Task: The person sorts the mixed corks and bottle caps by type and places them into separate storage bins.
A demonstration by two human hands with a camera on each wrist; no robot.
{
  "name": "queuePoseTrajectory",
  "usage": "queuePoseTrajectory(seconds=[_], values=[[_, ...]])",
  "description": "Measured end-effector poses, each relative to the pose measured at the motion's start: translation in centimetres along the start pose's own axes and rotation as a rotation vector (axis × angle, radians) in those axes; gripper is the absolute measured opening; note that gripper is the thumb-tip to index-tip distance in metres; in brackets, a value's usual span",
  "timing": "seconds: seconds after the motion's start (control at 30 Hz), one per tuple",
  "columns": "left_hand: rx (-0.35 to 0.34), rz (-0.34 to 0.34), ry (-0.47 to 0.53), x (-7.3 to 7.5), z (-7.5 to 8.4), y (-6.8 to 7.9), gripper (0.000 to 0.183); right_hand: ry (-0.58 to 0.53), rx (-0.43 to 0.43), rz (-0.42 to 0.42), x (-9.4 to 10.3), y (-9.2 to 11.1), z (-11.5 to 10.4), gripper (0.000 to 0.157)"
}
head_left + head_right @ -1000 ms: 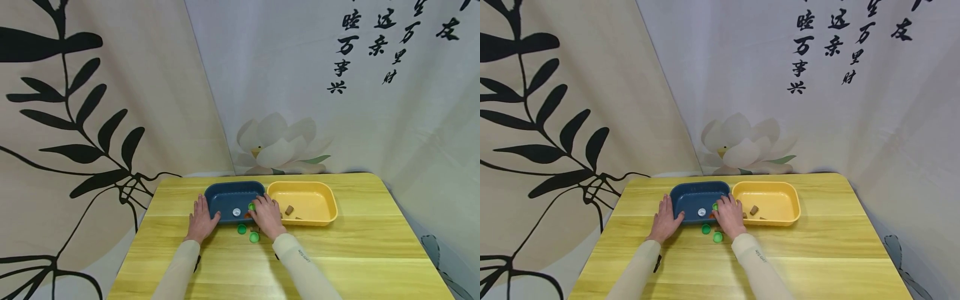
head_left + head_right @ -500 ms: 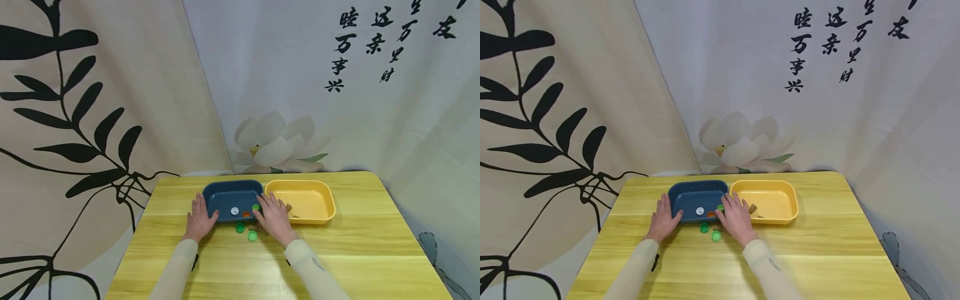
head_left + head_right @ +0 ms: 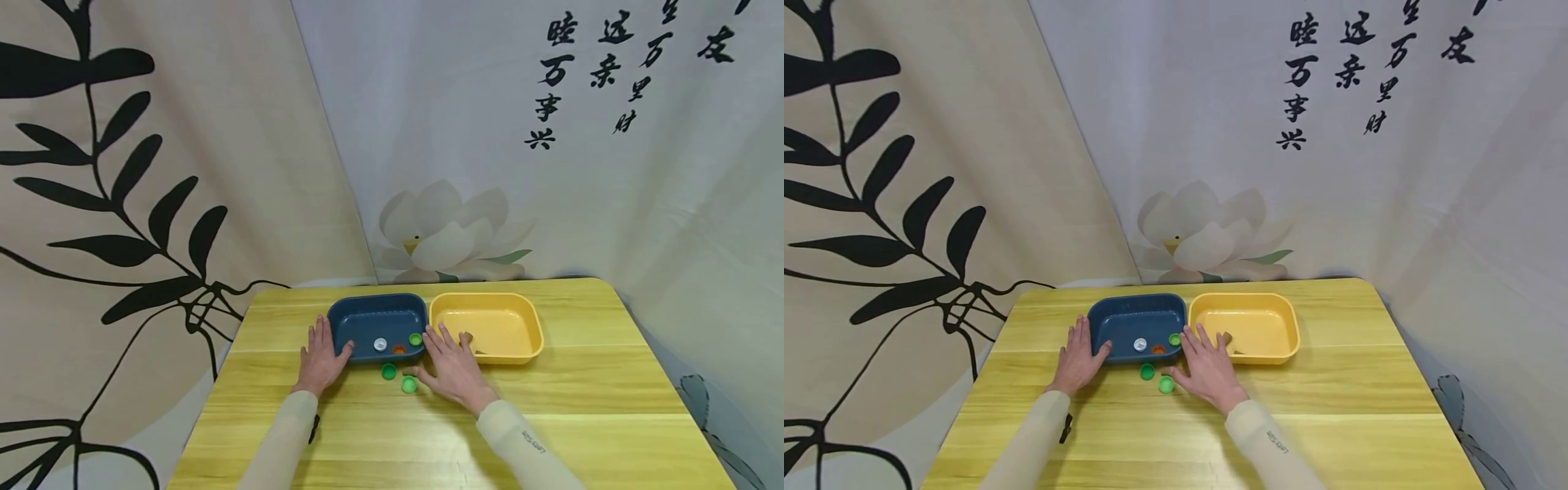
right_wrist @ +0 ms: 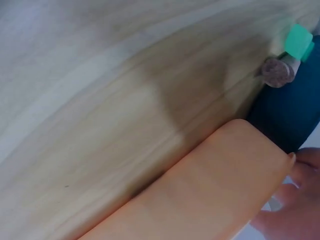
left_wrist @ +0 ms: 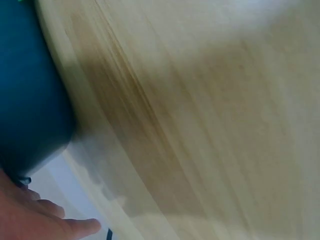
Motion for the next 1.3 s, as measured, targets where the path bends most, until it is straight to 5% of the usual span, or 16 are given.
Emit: queuePoseTrajectory(seconds=[0.2, 0.57, 0.83, 1.3], values=[[-0.071, 0.074, -0.019, 0.6, 0.7, 1.0, 0.094, -0.013, 0.012, -0.032, -0.7, 0.2, 0.4, 0.07], [-0.327, 0.247, -0.01, 1.7, 5.4, 4.3, 0.083, -0.011, 0.026, -0.035, -1.1, 0.4, 0.7, 0.073], [-0.432, 0.251, -0.04, 1.0, 8.4, 7.1, 0.081, 0.029, 0.016, -0.021, -1.5, 0.5, 0.6, 0.074], [-0.713, 0.334, -0.063, -1.4, 11.7, 11.2, 0.067, 0.023, -0.002, -0.021, -1.3, 0.6, 0.5, 0.072]])
Point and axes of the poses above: each hand's wrist, its own y-axis away from the middle knuckle, its own x-axis out of the back of the hand, z = x × y, the point moved 8 cm from there along -y, towards the middle knuckle, and after that the axes turned 1 degree about -z, right-handed, at the moved point
